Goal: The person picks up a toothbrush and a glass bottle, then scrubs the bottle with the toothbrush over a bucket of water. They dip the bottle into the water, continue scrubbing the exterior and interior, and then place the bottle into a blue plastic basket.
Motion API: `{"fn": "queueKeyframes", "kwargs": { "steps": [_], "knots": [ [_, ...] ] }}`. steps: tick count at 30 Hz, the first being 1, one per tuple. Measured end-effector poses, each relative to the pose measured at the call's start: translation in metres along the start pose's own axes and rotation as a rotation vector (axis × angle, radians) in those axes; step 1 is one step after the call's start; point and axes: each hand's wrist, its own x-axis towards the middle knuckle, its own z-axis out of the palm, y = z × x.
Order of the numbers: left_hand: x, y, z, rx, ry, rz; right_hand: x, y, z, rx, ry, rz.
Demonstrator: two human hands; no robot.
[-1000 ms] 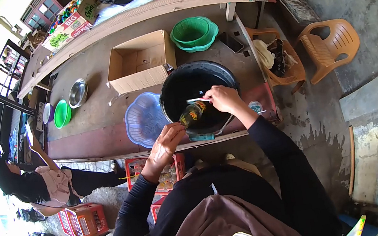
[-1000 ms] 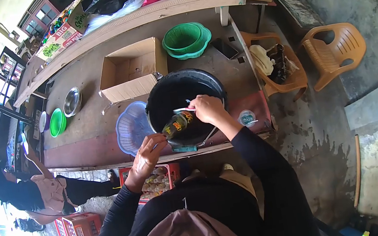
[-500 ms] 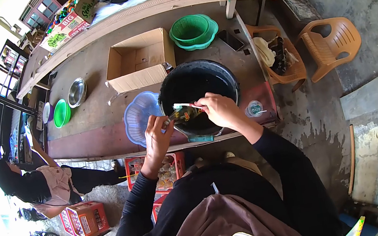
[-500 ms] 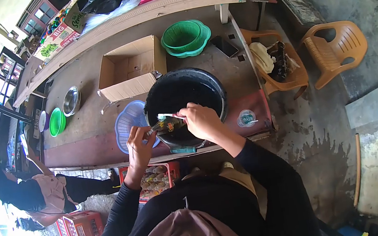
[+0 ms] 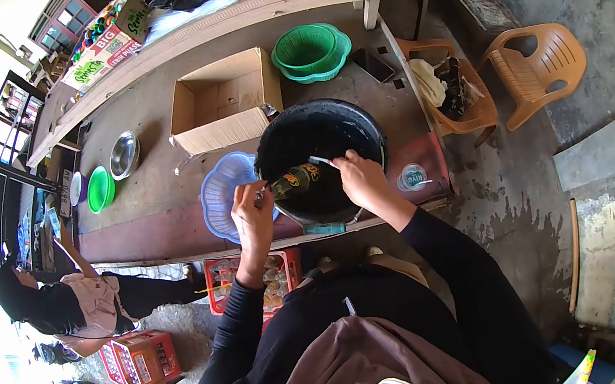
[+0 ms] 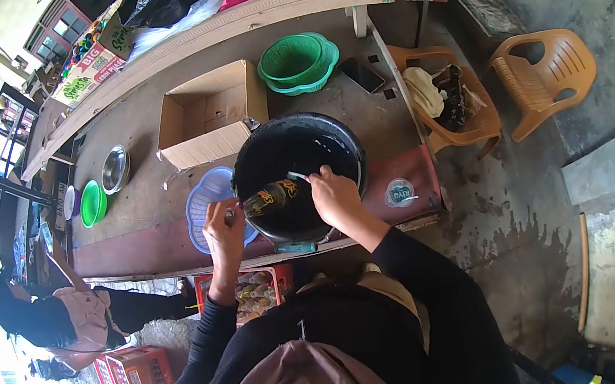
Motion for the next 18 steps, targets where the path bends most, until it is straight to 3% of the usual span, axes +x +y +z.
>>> {"fn": "queueKeyframes", "kwargs": {
  "steps": [4, 9, 13, 18],
  "knots": [
    [-0.003, 0.001, -0.003, -0.066, -0.087, 0.032, -0.019, -0.024, -0.017, 0.218, 0.055, -0.209],
    [-0.007, 0.0, -0.011, -0.101, -0.305, 0.136, 0.003, 0.009, 0.005, -0.107, -0.043, -0.065],
    [-0.002, -0.001, -0.011, -0.064, -0.292, 0.17, 0.012, 0.018, 0.012, -0.294, -0.085, -0.072],
    [0.013, -0.012, -0.016, 0.009, -0.024, -0.01, -0.008, -0.014, -0.009, 0.176, 0.074, -0.229]
  ]
}}
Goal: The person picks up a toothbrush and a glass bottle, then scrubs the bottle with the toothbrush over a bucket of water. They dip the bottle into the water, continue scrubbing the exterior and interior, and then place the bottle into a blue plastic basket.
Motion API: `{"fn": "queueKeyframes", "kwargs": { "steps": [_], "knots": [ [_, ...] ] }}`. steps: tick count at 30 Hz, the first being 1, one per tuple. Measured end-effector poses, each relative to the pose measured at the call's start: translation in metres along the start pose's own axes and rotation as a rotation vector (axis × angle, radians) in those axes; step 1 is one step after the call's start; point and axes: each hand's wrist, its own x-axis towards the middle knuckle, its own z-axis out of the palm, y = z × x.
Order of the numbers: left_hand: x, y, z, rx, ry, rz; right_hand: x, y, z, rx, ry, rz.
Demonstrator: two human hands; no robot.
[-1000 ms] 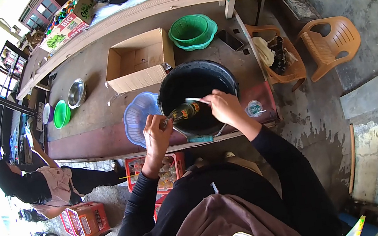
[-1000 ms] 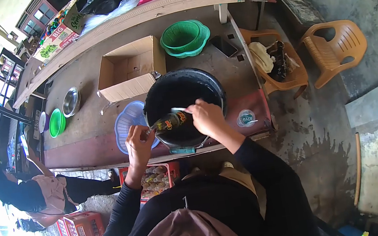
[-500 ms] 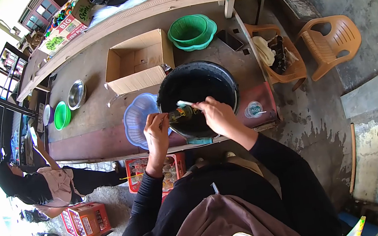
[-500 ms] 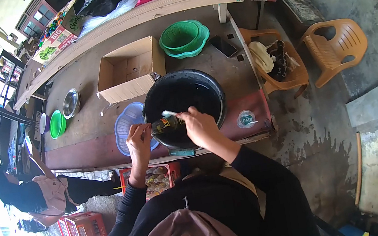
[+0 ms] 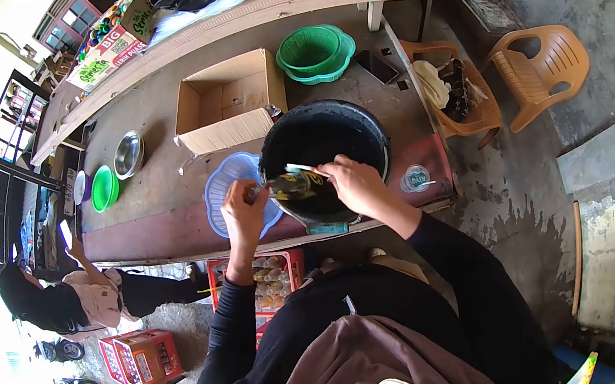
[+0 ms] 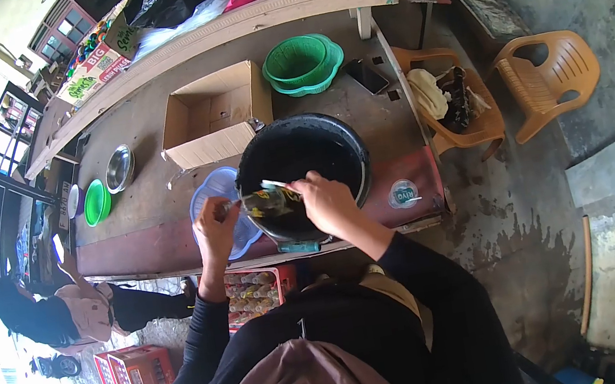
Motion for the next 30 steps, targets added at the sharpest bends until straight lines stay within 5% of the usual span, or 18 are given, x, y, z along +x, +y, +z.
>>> {"fn": "queueKeyframes", "kwargs": {
  "steps": [6, 13, 16, 21, 30],
  "knots": [
    [0.007, 0.012, -0.018, 0.047, 0.084, -0.149, -0.008, 0.001, -0.005, -0.13, 0.009, 0.192],
    [-0.004, -0.005, -0.017, 0.029, 0.153, -0.169, -0.026, -0.048, -0.005, 0.19, 0.179, -0.019],
    [-0.008, -0.005, -0.021, 0.016, 0.139, -0.256, -0.015, -0.006, 0.016, 0.046, 0.156, 0.188],
    [-0.009, -0.002, -0.022, -0.054, 0.141, -0.357, -0.027, -0.042, -0.001, 0.155, 0.15, -0.02],
    [-0.025, 0.004, -0.027, -0.269, 0.112, -0.392, -0.021, -0.018, -0.005, 0.064, 0.154, 0.155]
  ]
}}
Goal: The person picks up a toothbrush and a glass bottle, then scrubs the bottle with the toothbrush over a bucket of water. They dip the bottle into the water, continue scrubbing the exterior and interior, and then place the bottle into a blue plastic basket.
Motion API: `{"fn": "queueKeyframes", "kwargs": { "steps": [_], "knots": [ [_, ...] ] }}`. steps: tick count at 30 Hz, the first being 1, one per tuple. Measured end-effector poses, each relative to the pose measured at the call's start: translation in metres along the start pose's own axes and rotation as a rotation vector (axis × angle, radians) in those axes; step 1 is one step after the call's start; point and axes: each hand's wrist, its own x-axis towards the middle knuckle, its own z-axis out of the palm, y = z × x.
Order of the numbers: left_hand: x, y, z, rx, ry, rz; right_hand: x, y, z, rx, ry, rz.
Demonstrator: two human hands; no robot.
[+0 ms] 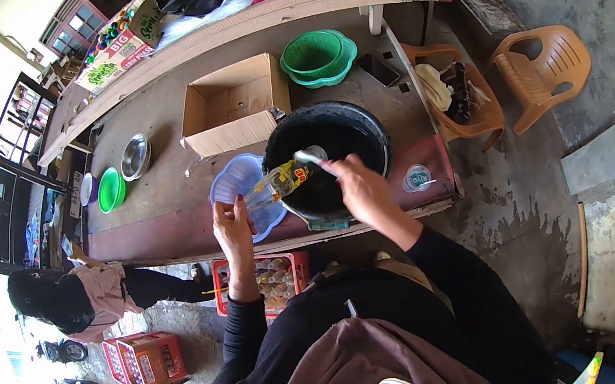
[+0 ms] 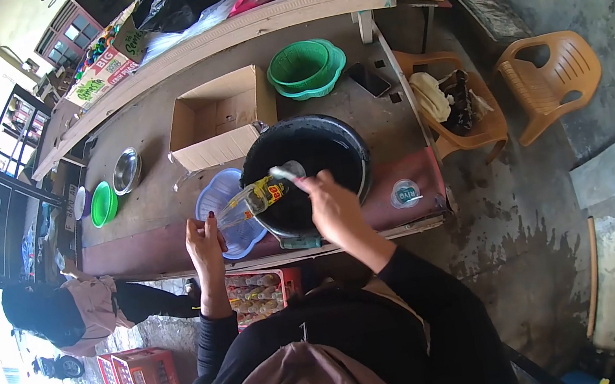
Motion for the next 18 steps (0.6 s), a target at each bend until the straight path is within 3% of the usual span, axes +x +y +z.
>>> {"fn": "queueKeyframes", "kwargs": {
  "steps": [4, 8, 14, 18],
  "knots": [
    [-0.009, -0.007, -0.005, -0.032, -0.016, -0.004, -0.014, -0.021, 0.001, 0.146, 0.009, -0.143],
    [-0.024, -0.003, -0.004, -0.038, -0.025, 0.022, 0.007, 0.02, -0.005, -0.068, 0.05, 0.036],
    [-0.042, 0.011, -0.004, 0.25, -0.221, 0.548, 0.002, -0.022, -0.032, 0.085, -0.146, -0.152],
    [-0.051, 0.024, -0.007, 0.348, -0.346, 0.697, 0.037, 0.039, -0.014, -0.245, -0.139, -0.094]
  ]
}}
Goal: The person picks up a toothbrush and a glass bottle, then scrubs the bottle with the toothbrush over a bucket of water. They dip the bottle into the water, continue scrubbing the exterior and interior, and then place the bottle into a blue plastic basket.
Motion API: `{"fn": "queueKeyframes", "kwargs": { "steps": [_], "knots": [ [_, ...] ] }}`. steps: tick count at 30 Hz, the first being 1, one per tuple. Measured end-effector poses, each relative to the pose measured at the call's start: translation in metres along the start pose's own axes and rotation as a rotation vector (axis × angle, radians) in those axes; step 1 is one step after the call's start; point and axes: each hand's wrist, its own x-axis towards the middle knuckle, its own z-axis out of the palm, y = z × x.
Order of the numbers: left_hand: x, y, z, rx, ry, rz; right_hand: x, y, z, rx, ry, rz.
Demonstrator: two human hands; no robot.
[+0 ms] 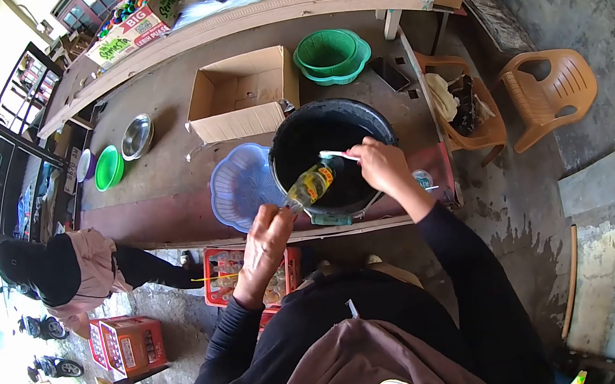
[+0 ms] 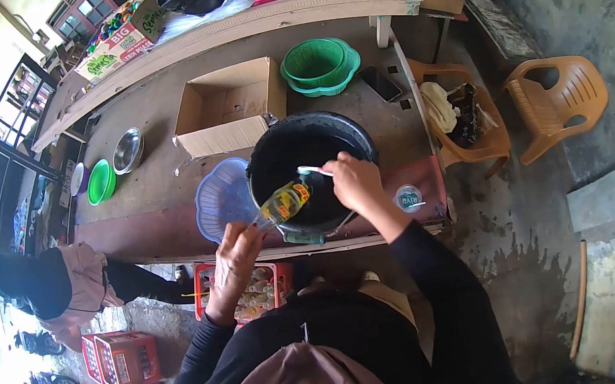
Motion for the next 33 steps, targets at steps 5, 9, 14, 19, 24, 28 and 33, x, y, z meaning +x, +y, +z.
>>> {"fn": "queueKeyframes", "kwargs": {
  "steps": [5, 9, 14, 19, 24, 28, 33],
  "knots": [
    [0.002, 0.001, -0.002, 0.139, -0.247, 0.21, 0.009, -0.008, -0.006, 0.226, -0.177, -0.181],
    [0.008, 0.0, 0.001, 0.15, -0.373, 0.331, 0.02, 0.01, -0.005, -0.071, -0.117, -0.042],
    [0.016, -0.003, 0.01, 0.187, -0.352, 0.537, 0.025, -0.001, -0.033, 0.187, -0.377, -0.161],
    [0.018, -0.009, 0.006, 0.144, -0.434, 0.532, 0.038, 0.027, -0.029, -0.02, -0.429, 0.078],
    [0.013, -0.021, 0.015, -0.066, -0.191, 0.278, 0.02, 0.014, -0.018, 0.233, -0.401, -0.091],
    [0.021, -0.02, 0.02, -0.182, -0.039, -0.237, 0.024, 0.023, -0.023, 0.024, -0.424, 0.088],
    [0.042, -0.045, 0.032, -0.11, 0.124, -0.372, 0.012, 0.009, -0.003, 0.203, -0.227, -0.071]
  ]
}}
